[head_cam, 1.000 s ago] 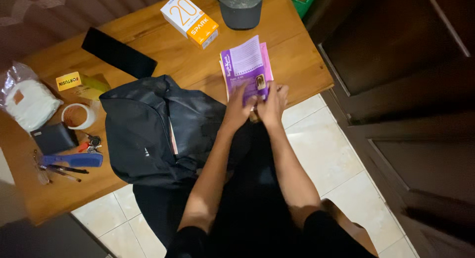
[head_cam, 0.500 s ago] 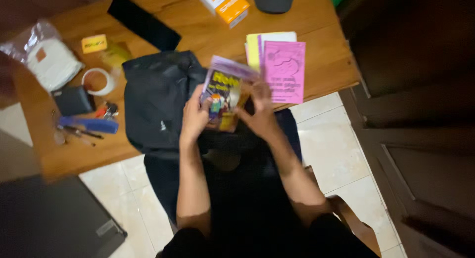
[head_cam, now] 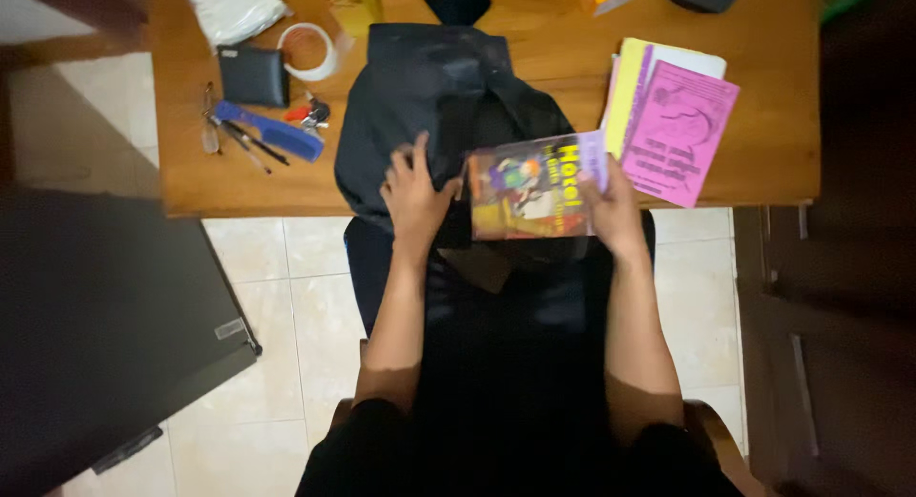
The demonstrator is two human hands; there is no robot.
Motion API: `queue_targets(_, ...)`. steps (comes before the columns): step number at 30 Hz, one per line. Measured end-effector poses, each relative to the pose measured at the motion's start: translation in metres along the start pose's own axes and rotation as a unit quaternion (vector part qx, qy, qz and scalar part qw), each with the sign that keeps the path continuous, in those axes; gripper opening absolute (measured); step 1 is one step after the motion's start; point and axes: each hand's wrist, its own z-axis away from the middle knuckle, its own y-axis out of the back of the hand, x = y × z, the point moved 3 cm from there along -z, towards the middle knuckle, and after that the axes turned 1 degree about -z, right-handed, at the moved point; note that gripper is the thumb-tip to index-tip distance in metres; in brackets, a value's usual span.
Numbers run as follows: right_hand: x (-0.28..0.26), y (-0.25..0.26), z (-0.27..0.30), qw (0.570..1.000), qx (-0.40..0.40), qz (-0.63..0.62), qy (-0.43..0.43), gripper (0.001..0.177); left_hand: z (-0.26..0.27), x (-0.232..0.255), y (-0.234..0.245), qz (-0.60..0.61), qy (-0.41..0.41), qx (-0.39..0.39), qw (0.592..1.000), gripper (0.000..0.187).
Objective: The person takes a black backpack from a wardrobe, sits at a wooden table, and opens it on their lap. They remove a wallet, glasses, a comb, pens, and keys and place them on the table, then take out books and notebooks one at a time and stack them on the table.
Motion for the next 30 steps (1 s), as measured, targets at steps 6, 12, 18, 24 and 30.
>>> queue_targets(6,0.011,-0.007,-0.006,0.994,0.070,-0.081,-0.020,0.031,-0.001,-0.047,-0.011,0.120,0.156,-0.070,0.978,0.028)
queue_targets(12,0.019,-0.042,-0.029,0.995,0.072,-0.070,0.020,0.029,-0.006,-0.041,0.036,0.229,0.175,0.015,0.957,0.019)
queue_targets(18,0.043,-0.078,-0.082,0.987,0.045,-0.151,-0.006,0.028,-0.005,-0.029,0.075,0.224,0.176,0.007,0.958,0.015)
queue_targets(24,0.068,-0.158,-0.077,0.990,-0.037,0.014,0.136,0.049,-0.011,-0.020,0.065,0.232,0.179,0.001,0.956,0.018)
queue_targets(30,0.039,-0.153,-0.039,0.986,-0.055,0.142,0.067,0.054,-0.009,-0.016,0.037,0.170,0.139,-0.043,0.975,0.024)
